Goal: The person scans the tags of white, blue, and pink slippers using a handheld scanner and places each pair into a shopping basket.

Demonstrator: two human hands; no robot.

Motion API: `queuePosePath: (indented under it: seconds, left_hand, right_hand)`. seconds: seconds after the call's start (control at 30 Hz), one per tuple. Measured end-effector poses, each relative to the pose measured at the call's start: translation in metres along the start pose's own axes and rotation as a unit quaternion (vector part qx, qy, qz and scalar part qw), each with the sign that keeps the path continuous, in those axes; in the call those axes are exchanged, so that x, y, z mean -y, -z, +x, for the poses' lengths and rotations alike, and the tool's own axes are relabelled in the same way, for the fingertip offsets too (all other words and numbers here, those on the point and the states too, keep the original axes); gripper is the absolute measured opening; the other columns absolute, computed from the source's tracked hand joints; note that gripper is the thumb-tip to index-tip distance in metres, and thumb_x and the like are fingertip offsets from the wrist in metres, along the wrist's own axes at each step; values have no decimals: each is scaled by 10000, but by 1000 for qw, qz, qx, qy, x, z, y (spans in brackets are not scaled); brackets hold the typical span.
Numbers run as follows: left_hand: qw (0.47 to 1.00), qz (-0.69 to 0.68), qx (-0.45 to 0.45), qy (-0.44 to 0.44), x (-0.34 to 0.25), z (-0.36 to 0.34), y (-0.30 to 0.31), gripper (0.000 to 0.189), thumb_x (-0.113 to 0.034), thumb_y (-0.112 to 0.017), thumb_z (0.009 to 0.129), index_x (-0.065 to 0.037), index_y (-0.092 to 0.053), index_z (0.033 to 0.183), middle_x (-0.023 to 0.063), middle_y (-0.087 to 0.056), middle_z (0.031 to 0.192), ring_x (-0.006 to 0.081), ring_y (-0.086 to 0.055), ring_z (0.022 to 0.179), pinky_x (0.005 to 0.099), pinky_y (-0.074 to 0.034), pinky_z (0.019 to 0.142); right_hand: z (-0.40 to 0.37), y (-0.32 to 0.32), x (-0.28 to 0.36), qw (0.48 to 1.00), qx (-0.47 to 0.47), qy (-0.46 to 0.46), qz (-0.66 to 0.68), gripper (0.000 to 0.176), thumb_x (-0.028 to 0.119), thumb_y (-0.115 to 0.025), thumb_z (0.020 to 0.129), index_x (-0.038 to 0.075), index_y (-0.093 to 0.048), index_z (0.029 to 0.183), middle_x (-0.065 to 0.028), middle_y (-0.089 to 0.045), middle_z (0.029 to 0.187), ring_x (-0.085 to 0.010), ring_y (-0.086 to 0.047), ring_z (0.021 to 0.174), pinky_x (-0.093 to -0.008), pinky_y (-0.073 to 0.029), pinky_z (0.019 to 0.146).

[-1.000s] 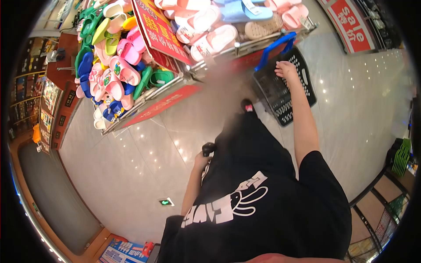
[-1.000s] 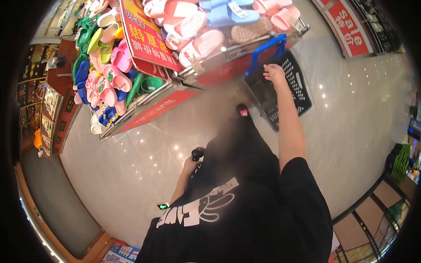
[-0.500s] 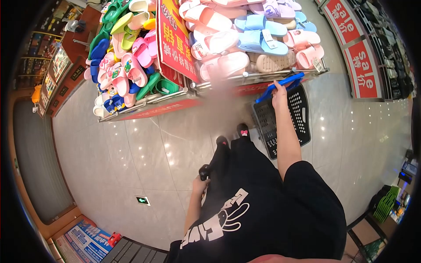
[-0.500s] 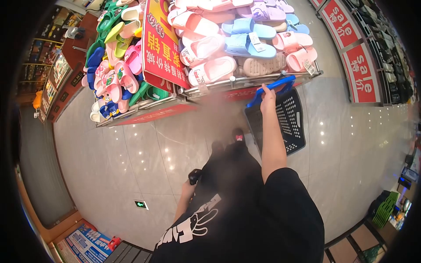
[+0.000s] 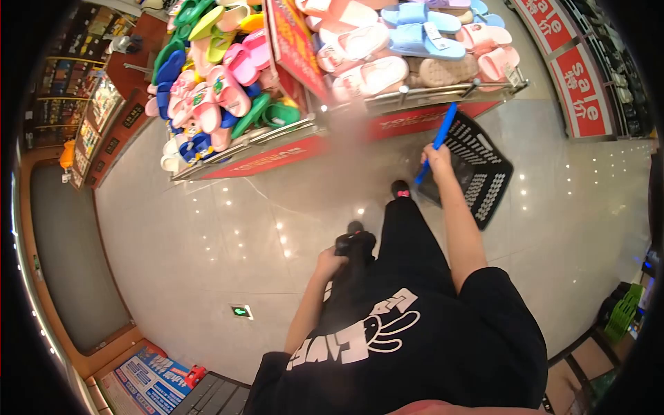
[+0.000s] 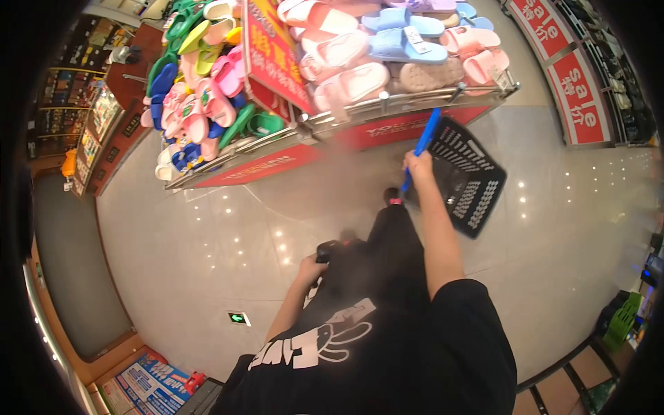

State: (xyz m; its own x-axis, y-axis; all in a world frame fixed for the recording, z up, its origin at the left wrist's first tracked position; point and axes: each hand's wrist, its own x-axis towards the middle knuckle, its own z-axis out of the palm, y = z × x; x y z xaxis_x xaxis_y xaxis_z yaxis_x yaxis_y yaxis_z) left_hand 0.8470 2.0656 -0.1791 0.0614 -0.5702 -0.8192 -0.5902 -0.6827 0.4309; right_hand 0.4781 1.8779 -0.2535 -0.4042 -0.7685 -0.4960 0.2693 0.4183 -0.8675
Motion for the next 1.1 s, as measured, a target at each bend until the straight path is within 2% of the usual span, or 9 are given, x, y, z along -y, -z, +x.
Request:
queuePosePath:
  seconds: [0.2,0.27,0.4,0.5,0.57,0.63,0.73,0.93,1.1]
  left_hand:
    - [994,62,23,-91,39,-11,61,283,-128,-674,641,8,-666,890,132,-670,683,223,-663,617,346,-517,603]
    - [995,38,13,-95,65,-13,80,287,-123,-687,631,15,-665,881,134,-664,677,216,-664,618,335,-517,595]
    - [994,48,14,-92,76,-43,121,270,-79,-671,652,15,-681,904,82,-640,654,146,-603,569,293,-472,538]
    - [977,141,33,-153,99,-17,134,277,-136,-711,614,2,-685,853,94,-684,714,164,-642,633,324,-499,606]
    - [949,150,25,-274,86,-19,130,397,-133,-706,618,12,-678,986,146,-693,785,256,-667,755,375,-519,716]
    - [942,160,105,-277,16,-67,123,521,-134,-697,651,1,-634,1150,225,-701,917,353,-681,867,398,-524,797]
    - [863,230,91,-441,23,-26,92,489,-160,-680,739,-17,-632,1204,251,-632,1168,385,-608,1083,422,-478,936]
    - [741,495,85,-446,-46,-38,46,428,-126,-670,731,-64,-664,1155,188,-529,1326,362,-408,1326,436,-402,1048]
    - [758,454,188,-430,-60,-61,54,376,-57,-629,719,-62,-697,1089,175,-485,1398,349,-387,1346,412,-381,1085]
  right_hand:
    - [-50,28,-59,942,-156,24,-296,103,116,-590,781,18,-612,803,-132,-602,623,-221,-610,542,-358,-478,524]
    - [-89,37,-60,882,-188,103,-419,272,229,-582,781,9,-681,907,-266,-672,810,-418,-674,795,-449,-525,748]
    - [-152,50,-66,913,-121,42,-387,259,248,-602,770,50,-714,895,-248,-681,856,-416,-666,858,-452,-523,771]
    - [-179,57,-84,883,-98,12,-458,250,272,-616,757,92,-723,895,-218,-688,862,-400,-668,867,-444,-519,771]
    - [-197,47,-101,875,-60,58,-476,210,221,-671,727,98,-724,889,-172,-679,744,-293,-664,684,-392,-506,674]
    - [-231,18,-82,891,-15,-4,-454,240,235,-660,725,107,-731,914,-185,-690,793,-328,-679,744,-405,-518,703]
    - [-245,-17,-120,862,30,30,-506,257,253,-631,728,114,-734,918,-200,-693,890,-377,-670,848,-450,-525,778]
    - [-312,-54,-149,860,80,27,-503,266,121,-600,692,34,-729,908,-238,-686,935,-403,-660,914,-469,-522,850]
    - [-343,-57,-170,841,169,55,-511,230,82,-626,698,19,-706,904,-222,-690,932,-379,-671,911,-464,-540,819]
